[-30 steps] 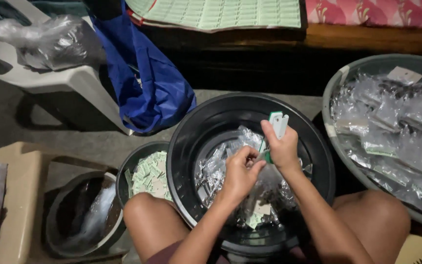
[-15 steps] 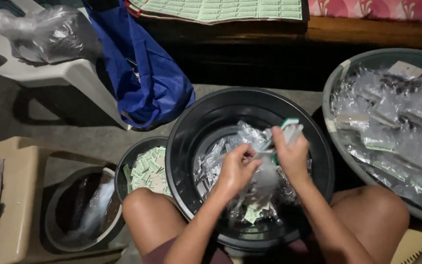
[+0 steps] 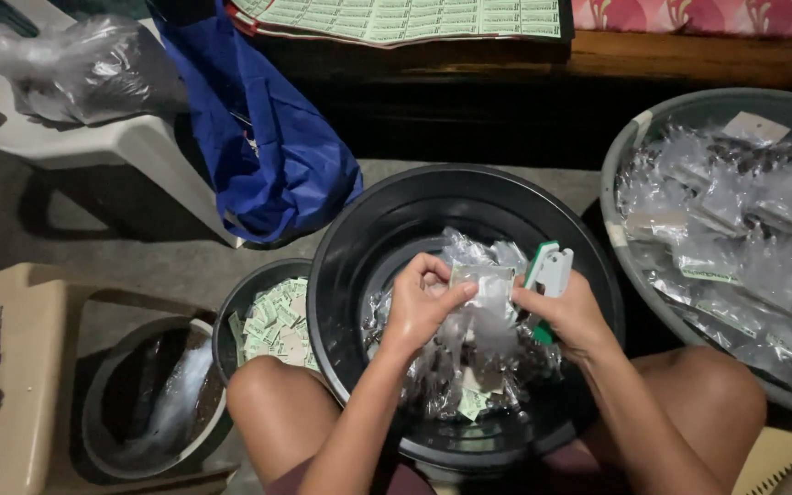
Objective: Packaging small metal clips into plastic bags and stapling paper labels to the bags
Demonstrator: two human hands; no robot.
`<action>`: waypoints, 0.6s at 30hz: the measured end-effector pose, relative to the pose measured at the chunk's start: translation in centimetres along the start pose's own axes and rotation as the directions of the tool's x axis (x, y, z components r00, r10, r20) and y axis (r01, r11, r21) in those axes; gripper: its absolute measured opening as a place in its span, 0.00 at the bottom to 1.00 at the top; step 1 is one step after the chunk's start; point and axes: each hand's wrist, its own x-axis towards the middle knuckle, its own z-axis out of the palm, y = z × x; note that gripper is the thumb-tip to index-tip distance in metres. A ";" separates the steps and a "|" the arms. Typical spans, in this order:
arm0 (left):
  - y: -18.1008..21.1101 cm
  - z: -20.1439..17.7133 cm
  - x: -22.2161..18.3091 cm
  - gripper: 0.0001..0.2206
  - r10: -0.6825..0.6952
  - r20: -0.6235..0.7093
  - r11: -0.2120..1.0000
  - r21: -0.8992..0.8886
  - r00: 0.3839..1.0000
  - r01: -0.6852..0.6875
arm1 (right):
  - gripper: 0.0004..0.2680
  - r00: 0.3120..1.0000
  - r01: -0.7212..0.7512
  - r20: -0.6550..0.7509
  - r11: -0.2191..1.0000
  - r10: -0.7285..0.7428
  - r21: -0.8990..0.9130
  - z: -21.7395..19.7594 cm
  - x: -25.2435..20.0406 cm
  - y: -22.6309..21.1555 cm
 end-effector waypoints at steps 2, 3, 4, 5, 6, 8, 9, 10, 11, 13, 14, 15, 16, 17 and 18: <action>0.3 0.7 -0.6 0.21 -0.019 -0.035 1.000 -0.014 0.999 0.018 | 0.12 0.997 0.028 -0.073 1.000 -0.027 0.004 0.0 0.0 0.4; 1.6 1.5 -1.5 0.21 -0.020 -0.035 1.000 -0.015 0.999 0.020 | 0.12 0.997 0.026 -0.073 1.000 -0.026 0.003 0.0 -0.3 0.3; 2.9 2.3 -2.5 0.24 0.060 -0.055 0.977 0.208 0.997 -0.047 | 0.12 0.989 0.059 -0.131 0.997 -0.064 -0.039 0.1 -0.5 0.3; 4.2 3.1 -3.3 0.29 0.144 -0.056 0.900 0.422 0.988 -0.108 | 0.12 0.976 0.093 -0.187 0.992 -0.107 -0.082 0.2 -0.5 0.1; 5.9 3.8 -4.3 0.29 0.145 -0.055 0.900 0.422 0.988 -0.109 | 0.12 0.976 0.094 -0.187 0.992 -0.108 -0.082 0.2 -0.6 0.0; 9.3 5.2 -6.7 0.55 -0.114 0.070 0.785 0.618 0.991 0.047 | 0.12 0.940 0.217 -0.189 0.926 -0.284 -0.308 0.3 -1.0 -0.2; 8.9 5.6 -6.4 0.55 -0.115 0.069 0.785 0.617 0.991 0.048 | 0.12 0.940 0.217 -0.188 0.926 -0.283 -0.309 1.0 -1.2 0.2; 8.5 5.9 -6.1 0.54 -0.081 0.063 0.760 0.650 0.995 0.021 | 0.12 0.915 0.293 -0.163 0.887 -0.368 -0.358 1.6 -1.3 0.6; 8.2 6.2 -5.7 0.53 -0.046 0.058 0.733 0.680 0.997 -0.006 | 0.12 0.883 0.367 -0.133 0.838 -0.451 -0.405 2.3 -1.5 1.0; 6.2 5.9 -4.7 0.46 -0.012 0.047 0.671 0.741 0.999 -0.027 | 0.11 0.840 0.444 -0.086 0.770 -0.536 -0.458 2.7 -1.8 0.4; 5.2 5.7 -4.2 0.39 0.021 0.040 0.603 0.796 0.999 -0.044 | 0.10 0.790 0.515 -0.035 0.693 -0.612 -0.504 2.9 -1.9 0.1; 3.7 4.9 -3.6 0.39 0.021 0.039 0.603 0.796 0.999 -0.044 | 0.10 0.790 0.515 -0.035 0.693 -0.612 -0.504 2.5 -1.7 0.4; 2.3 4.1 -2.9 0.31 0.138 0.065 0.480 0.868 0.988 -0.124 | 0.11 0.786 0.525 -0.007 0.674 -0.618 -0.520 2.0 -1.4 0.6; 0.8 3.3 -2.3 0.24 0.248 0.108 0.339 0.921 0.963 -0.190 | 0.11 0.783 0.534 0.019 0.655 -0.622 -0.535 1.5 -1.1 0.9; 1.0 2.7 -1.8 0.24 0.247 0.110 0.340 0.921 0.963 -0.192 | 0.11 0.783 0.533 0.017 0.655 -0.622 -0.536 1.1 -0.6 1.3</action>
